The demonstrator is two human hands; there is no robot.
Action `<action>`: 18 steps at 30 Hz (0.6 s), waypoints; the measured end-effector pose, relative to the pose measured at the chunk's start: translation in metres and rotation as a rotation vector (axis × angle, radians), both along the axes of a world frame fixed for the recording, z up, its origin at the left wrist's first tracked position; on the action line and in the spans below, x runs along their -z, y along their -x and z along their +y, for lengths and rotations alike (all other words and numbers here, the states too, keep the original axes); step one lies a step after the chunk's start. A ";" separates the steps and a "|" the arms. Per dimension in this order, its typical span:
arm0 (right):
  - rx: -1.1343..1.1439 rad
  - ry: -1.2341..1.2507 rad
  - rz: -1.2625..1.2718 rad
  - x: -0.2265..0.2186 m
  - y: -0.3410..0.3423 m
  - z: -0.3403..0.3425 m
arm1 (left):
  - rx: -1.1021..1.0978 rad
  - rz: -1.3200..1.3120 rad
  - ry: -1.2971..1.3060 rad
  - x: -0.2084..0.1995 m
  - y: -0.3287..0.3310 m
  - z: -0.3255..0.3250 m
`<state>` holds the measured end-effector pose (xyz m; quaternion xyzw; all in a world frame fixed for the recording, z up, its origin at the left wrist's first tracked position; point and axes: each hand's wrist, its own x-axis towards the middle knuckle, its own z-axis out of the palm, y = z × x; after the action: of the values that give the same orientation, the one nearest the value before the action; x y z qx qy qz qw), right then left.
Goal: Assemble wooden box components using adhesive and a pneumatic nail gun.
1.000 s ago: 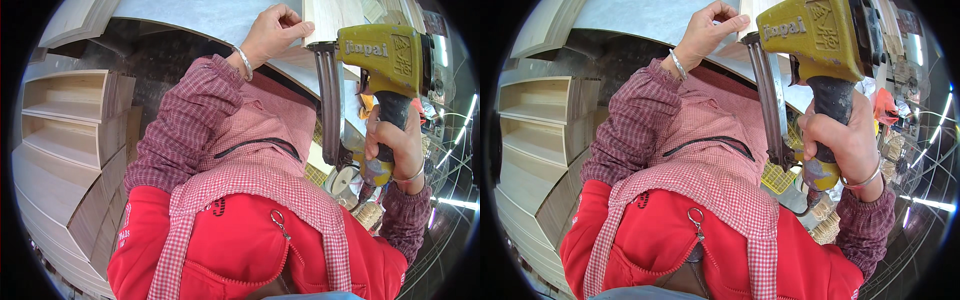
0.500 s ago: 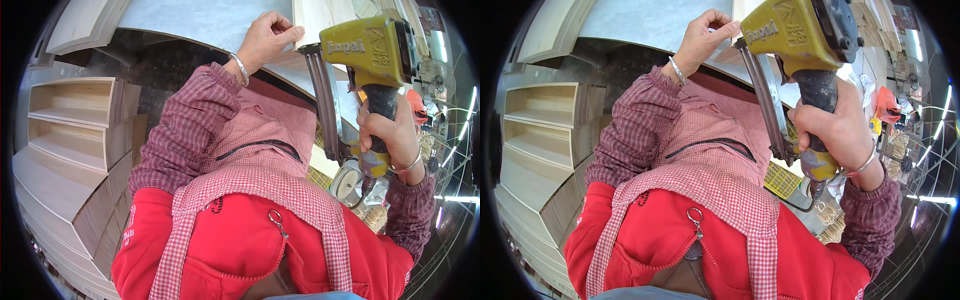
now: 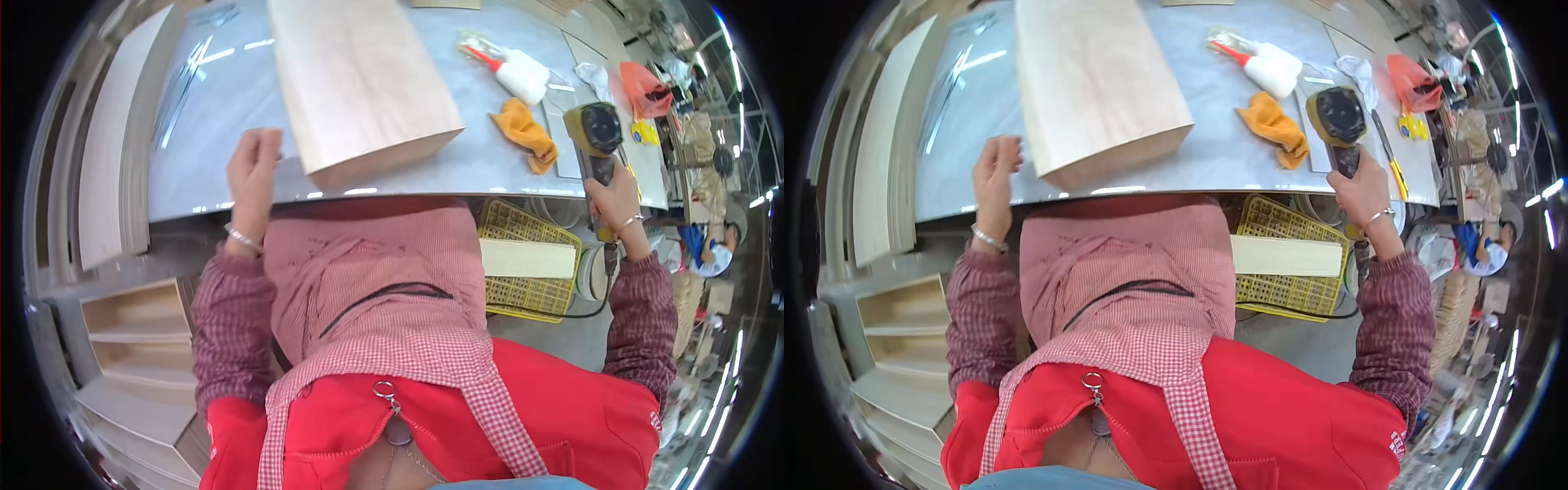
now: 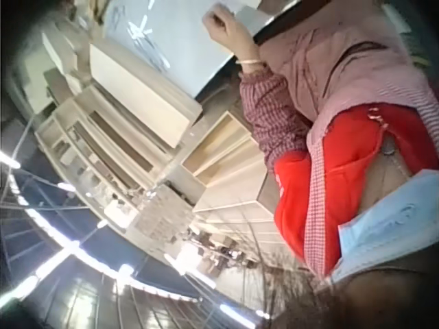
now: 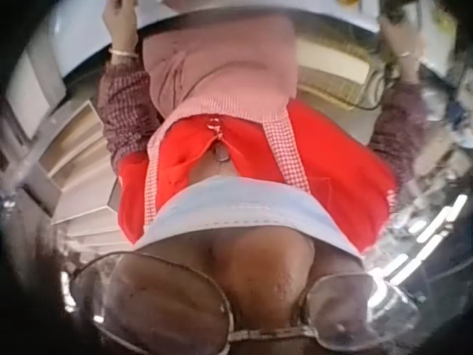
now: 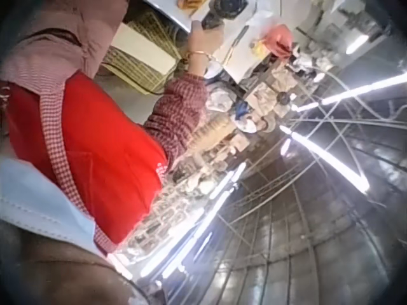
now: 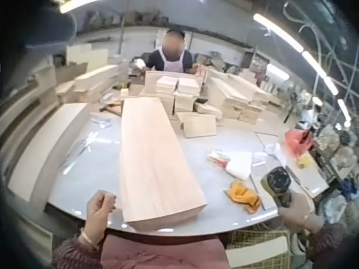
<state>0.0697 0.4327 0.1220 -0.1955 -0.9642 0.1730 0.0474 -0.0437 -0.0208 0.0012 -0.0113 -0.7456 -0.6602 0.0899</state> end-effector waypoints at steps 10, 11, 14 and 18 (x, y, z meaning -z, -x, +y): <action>0.260 -0.449 -0.083 0.031 -0.011 0.068 | 0.127 0.344 0.876 -0.185 0.037 0.027; 0.285 -0.451 -0.079 0.038 -0.013 0.067 | 0.122 0.354 0.897 -0.182 0.043 0.037; 0.337 -0.443 -0.068 0.036 -0.013 0.064 | 0.034 0.503 1.365 -0.193 0.061 0.074; 0.330 -0.358 -0.015 0.023 -0.008 0.048 | 0.069 0.270 1.735 -0.215 0.076 0.112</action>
<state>0.0776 0.4807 0.0992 -0.3398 -0.9349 -0.0123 0.1020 -0.1199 0.0909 0.2166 -0.1761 -0.9667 0.1440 0.1171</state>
